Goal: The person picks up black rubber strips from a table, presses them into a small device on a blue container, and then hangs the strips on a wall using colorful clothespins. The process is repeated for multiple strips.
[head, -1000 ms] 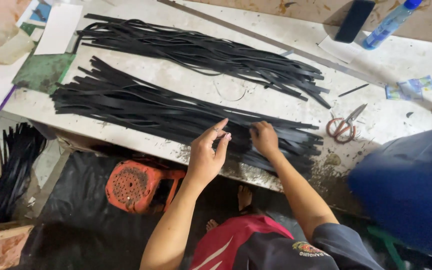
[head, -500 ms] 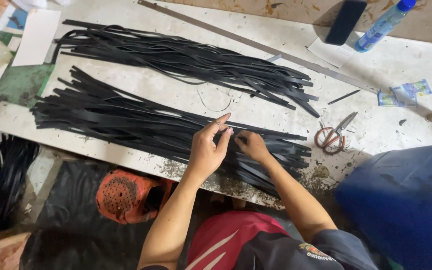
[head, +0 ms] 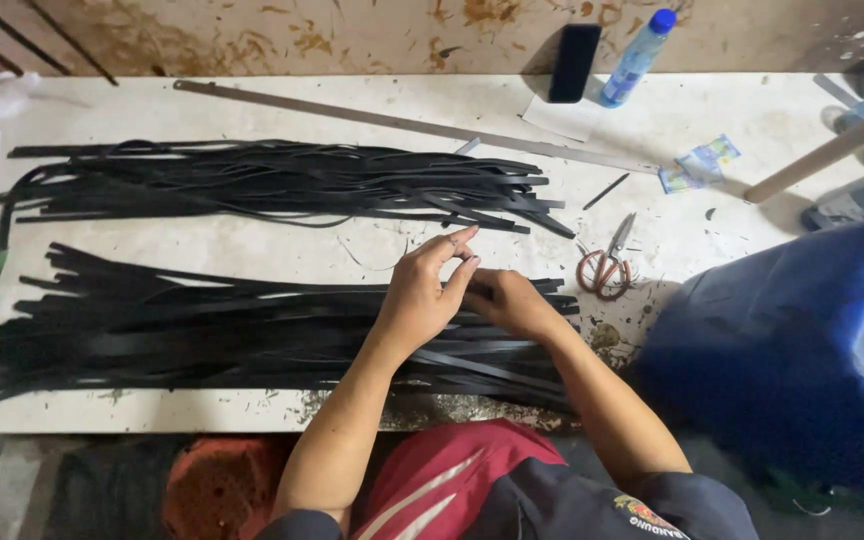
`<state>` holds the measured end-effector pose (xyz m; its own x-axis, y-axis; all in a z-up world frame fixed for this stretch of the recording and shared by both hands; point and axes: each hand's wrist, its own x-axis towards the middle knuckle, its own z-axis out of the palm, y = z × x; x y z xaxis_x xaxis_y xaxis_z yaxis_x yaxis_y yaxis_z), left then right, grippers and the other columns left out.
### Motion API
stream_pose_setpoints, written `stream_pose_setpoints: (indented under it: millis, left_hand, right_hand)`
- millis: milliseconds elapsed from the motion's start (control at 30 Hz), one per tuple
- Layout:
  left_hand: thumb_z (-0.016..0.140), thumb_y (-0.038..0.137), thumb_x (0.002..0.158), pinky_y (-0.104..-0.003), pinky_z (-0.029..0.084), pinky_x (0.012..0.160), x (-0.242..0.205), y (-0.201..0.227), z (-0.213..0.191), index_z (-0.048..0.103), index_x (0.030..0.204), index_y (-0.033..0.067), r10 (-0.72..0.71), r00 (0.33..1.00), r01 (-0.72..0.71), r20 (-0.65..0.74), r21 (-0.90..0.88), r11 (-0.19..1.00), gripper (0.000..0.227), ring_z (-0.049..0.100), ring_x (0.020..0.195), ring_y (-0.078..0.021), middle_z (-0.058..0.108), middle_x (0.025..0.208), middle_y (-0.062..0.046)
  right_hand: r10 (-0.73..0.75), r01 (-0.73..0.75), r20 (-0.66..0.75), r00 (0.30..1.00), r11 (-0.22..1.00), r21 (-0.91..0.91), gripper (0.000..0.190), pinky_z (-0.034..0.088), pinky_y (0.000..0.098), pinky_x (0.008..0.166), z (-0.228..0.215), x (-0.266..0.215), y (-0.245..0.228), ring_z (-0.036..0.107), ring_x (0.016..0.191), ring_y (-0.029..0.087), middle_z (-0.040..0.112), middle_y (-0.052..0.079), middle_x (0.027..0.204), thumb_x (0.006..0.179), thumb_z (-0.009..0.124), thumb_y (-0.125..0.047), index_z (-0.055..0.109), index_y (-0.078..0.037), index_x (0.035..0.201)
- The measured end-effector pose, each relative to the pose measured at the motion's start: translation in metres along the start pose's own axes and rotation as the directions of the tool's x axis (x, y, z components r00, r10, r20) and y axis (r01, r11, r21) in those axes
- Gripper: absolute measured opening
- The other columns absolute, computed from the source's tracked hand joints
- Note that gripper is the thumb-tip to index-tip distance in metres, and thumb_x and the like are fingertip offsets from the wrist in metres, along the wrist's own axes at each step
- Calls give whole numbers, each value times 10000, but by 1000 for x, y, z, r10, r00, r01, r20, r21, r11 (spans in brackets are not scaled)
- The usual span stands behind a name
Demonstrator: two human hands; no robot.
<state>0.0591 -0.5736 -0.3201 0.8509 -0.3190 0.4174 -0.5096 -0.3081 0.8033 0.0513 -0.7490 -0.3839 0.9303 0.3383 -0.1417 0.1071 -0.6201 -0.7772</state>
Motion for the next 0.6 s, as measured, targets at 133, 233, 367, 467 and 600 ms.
stream_pose_setpoints:
  millis: [133, 233, 367, 467, 600]
  left_hand:
    - [726, 63, 939, -450, 593, 862, 7, 11, -2, 673, 1319, 15, 57, 989, -55, 133, -20, 998, 387, 740, 965, -341, 746, 1011, -154]
    - [782, 125, 892, -470, 582, 902, 17, 30, -6, 637, 1354, 34, 120, 967, -107, 227, -68, 992, 493, 721, 1039, -351, 726, 1090, -146]
    - [766, 109, 911, -431, 584, 906, 26, 33, 0, 643, 1369, 94, 234, 943, -212, 238, -117, 970, 475, 715, 1034, -318, 693, 1075, -96]
    - [726, 70, 933, -403, 592, 869, 32, 44, 1, 691, 1302, 88, 295, 922, -252, 249, -193, 948, 371, 729, 982, -312, 696, 1015, -87]
    - [683, 68, 970, -369, 603, 781, 38, 51, 0, 760, 1137, 65, 295, 930, -237, 219, -258, 937, 184, 751, 877, -292, 712, 900, -86]
  right_hand:
    - [-7, 37, -184, 983, 986, 164, 103, 552, 405, 704, -36, -17, -16, 728, 722, 301, 745, 161, 741, 891, 704, -98, 763, -59, 966]
    - [15, 104, -335, 942, 937, 334, 171, 556, 344, 729, -62, -36, -37, 659, 744, 177, 750, 126, 775, 943, 716, -162, 753, -30, 1045]
    - [4, 276, -476, 880, 809, 519, 171, 542, 270, 618, -77, -57, -37, 628, 673, 143, 691, 123, 716, 911, 742, -41, 723, 52, 1053]
    - [-10, 364, -542, 840, 752, 549, 189, 548, 279, 595, -82, -76, -27, 633, 660, 159, 655, 143, 704, 888, 727, 40, 697, 106, 1062]
    - [-134, 434, -532, 836, 755, 492, 373, 588, 357, 771, -90, -107, -34, 665, 876, 168, 659, 156, 956, 812, 762, 137, 645, 106, 1164]
